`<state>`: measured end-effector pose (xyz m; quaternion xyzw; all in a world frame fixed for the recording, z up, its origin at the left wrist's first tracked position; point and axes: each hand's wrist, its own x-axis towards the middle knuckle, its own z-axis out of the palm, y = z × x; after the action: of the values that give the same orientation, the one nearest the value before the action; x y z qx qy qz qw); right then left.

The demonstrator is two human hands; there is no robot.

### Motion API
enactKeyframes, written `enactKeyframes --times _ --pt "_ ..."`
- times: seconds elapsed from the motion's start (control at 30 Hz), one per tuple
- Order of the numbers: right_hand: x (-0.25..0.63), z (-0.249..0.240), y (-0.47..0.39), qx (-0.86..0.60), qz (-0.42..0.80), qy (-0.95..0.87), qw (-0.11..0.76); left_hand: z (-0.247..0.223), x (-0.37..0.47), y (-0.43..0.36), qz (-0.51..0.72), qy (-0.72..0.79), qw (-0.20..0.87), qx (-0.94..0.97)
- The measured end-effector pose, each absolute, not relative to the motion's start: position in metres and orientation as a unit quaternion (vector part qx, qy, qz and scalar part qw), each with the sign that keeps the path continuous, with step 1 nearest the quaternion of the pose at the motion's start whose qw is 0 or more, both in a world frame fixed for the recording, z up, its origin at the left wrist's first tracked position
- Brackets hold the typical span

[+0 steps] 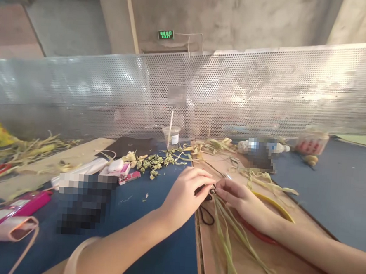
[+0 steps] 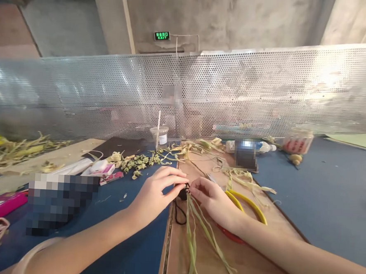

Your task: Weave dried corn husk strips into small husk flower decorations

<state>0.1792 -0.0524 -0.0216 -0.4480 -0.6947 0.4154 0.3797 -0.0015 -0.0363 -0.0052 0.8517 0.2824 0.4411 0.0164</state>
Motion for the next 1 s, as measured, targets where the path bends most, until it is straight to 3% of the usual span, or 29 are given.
enactKeyframes --times 0.5,1.0 --pt "0.18 -0.027 -0.052 -0.433 0.423 -0.694 0.388 -0.008 -0.001 -0.034 0.4 0.266 -0.039 0.876" --pt "0.177 -0.016 -0.06 -0.439 0.28 -0.764 0.381 -0.001 -0.001 -0.037 0.34 0.364 0.254 0.829"
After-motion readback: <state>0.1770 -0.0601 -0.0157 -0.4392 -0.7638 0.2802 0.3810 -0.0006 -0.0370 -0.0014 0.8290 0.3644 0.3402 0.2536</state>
